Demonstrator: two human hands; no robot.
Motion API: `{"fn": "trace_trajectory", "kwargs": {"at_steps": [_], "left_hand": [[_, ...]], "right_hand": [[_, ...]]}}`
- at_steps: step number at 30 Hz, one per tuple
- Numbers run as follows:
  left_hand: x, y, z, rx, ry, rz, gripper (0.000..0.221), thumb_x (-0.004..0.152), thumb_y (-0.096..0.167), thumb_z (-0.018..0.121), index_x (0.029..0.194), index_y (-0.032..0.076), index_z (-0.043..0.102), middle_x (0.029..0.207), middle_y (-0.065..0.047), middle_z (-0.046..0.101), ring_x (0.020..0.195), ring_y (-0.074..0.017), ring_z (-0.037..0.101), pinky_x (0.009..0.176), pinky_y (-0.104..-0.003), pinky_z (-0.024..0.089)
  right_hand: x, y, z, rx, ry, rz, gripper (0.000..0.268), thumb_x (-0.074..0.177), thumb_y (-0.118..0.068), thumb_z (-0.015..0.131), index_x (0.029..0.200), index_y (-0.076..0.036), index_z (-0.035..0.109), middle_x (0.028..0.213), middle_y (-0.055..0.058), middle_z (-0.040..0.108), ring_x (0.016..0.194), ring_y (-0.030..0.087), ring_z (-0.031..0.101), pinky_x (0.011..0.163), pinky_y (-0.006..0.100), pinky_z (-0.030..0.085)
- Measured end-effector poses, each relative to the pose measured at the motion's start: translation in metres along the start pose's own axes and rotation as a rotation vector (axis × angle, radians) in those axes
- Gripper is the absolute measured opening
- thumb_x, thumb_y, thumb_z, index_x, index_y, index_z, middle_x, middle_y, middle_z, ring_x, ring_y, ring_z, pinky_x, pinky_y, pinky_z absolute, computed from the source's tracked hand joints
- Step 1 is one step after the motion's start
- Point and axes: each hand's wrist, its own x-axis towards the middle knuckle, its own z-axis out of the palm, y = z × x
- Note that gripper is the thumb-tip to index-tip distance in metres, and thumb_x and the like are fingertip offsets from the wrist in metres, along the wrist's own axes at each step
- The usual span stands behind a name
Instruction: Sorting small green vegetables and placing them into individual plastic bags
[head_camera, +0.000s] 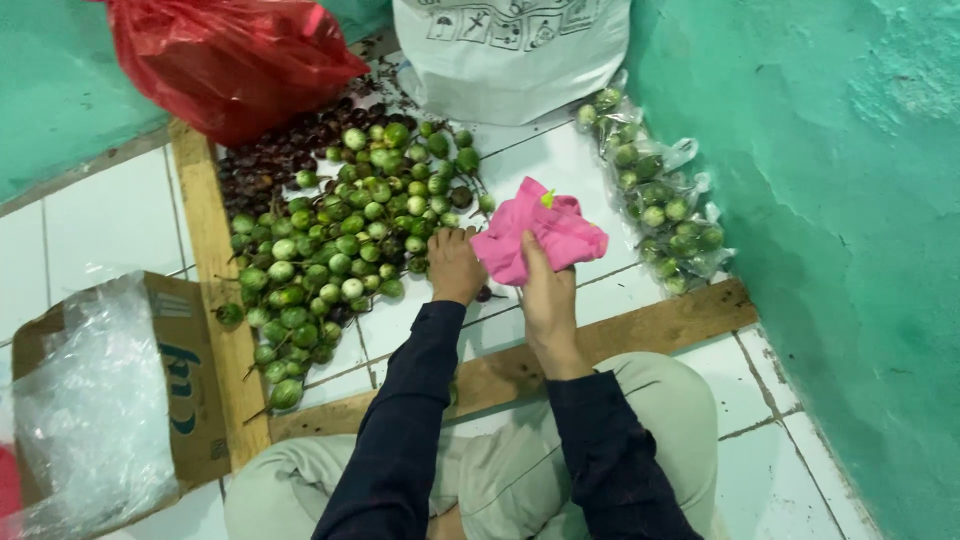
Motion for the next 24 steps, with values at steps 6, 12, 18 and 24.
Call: {"fn": "trace_trajectory", "kwargs": {"at_steps": [6,12,18,24], "left_hand": [[-0.003,0.005,-0.003,-0.338,0.131,-0.097,0.035,0.082,0.026,0.074,0.112,0.008,0.07,0.1,-0.011,0.071,0.104,-0.0309,0.063,0.09,-0.044,0.046],[-0.045,-0.019,-0.047,-1.104,0.112,-0.431,0.036,0.082,0.013,0.08,0.116,0.004,0.071,0.103,-0.016,0.071,0.096,-0.0256,0.068,0.085,-0.037,0.057],[-0.105,-0.025,-0.125,-1.499,0.164,-0.491,0.036,0.085,-0.002,0.079,0.119,-0.002,0.068,0.105,-0.009,0.069,0.086,-0.0129,0.067,0.078,-0.028,0.059],[-0.14,-0.025,-0.095,-1.667,0.23,-0.405,0.022,0.084,-0.004,0.079,0.104,0.003,0.073,0.092,-0.008,0.074,0.085,-0.0116,0.067,0.078,-0.03,0.058]], "right_hand": [[0.008,0.009,-0.006,-0.056,-0.036,-0.081,0.036,0.1,-0.028,0.065,0.123,0.0,0.066,0.111,0.01,0.064,0.106,0.021,0.06,0.099,0.048,0.047],[0.017,0.032,-0.013,-0.402,-0.144,-0.185,0.041,0.102,-0.043,0.059,0.114,-0.007,0.072,0.106,0.016,0.073,0.107,0.027,0.068,0.097,0.05,0.047],[-0.03,0.063,0.013,-0.616,-0.483,-0.112,0.042,0.098,-0.047,0.064,0.103,-0.007,0.073,0.092,0.019,0.075,0.096,0.036,0.074,0.083,0.051,0.053],[-0.052,0.08,0.021,-0.606,-0.665,-0.407,0.027,0.089,-0.017,0.064,0.11,0.0,0.064,0.104,0.029,0.069,0.106,0.05,0.065,0.088,0.06,0.049]]}}
